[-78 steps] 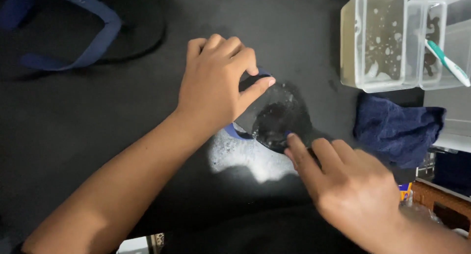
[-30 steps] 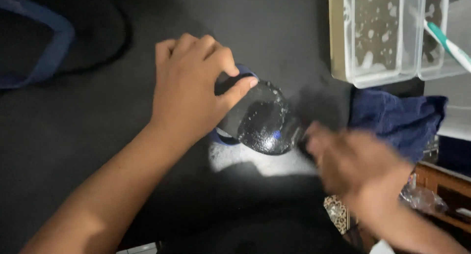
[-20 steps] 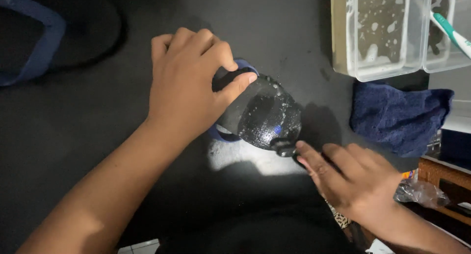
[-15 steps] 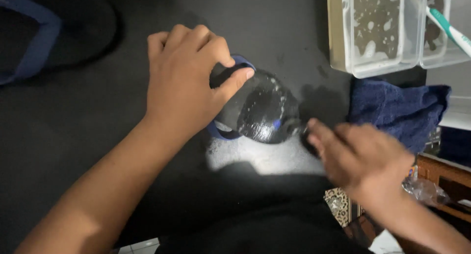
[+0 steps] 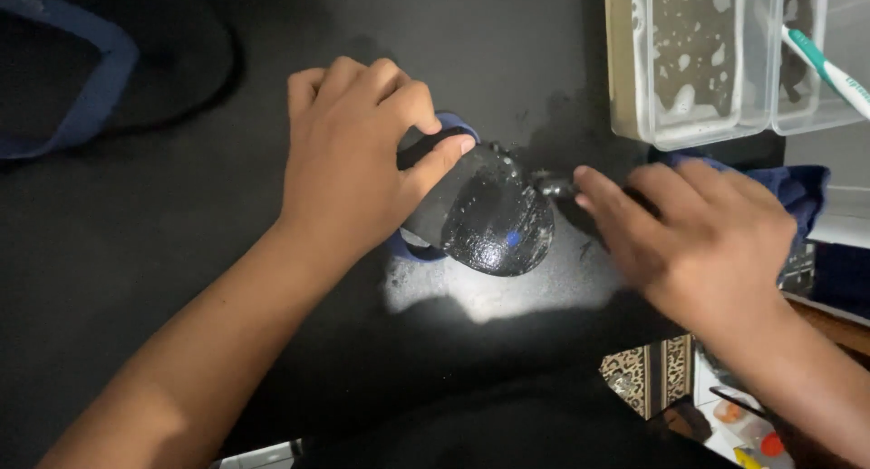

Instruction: Hand-cleaning a pair of flip-flops using a toothbrush and soapy water on a workbench.

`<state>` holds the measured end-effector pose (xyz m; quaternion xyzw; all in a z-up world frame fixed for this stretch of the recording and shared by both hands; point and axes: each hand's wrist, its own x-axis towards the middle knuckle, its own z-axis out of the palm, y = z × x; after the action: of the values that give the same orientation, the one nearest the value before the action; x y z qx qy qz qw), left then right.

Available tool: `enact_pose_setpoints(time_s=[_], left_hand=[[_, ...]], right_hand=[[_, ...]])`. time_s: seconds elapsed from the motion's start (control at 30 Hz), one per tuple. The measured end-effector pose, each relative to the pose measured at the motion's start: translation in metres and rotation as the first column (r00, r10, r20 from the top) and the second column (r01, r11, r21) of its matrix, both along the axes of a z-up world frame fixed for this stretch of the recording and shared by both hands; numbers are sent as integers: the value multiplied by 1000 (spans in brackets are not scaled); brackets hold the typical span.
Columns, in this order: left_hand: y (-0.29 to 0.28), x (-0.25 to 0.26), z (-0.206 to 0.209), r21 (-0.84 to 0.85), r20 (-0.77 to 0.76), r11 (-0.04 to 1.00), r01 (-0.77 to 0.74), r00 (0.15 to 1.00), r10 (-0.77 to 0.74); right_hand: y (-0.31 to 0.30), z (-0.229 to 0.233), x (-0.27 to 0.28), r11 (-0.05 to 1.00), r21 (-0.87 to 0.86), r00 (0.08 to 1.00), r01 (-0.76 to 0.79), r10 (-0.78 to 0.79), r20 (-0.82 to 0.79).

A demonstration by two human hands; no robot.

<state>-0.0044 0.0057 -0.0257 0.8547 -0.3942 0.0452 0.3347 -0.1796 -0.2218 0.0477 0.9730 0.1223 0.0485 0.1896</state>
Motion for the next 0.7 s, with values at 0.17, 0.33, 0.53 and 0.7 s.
enact_pose_setpoints(time_s=[0.17,0.33,0.53,0.7], left_hand=[[-1,2,3,16,-56,1000,3,998,-2],[-1,3,4,32,-34,999,-1,999,2],[2,3,4,41,-19,999,8,1000,-7],[2,6,5,51,2,999,8,1000,-8]], right_hand=[[23,15,14,968,136,978,-208,205,41],[31,16,33,979,138,989,-149,148,17],[30,9,44,980,122,988,-154,151,38],[43,18,46,960,190,979,-206,204,29]])
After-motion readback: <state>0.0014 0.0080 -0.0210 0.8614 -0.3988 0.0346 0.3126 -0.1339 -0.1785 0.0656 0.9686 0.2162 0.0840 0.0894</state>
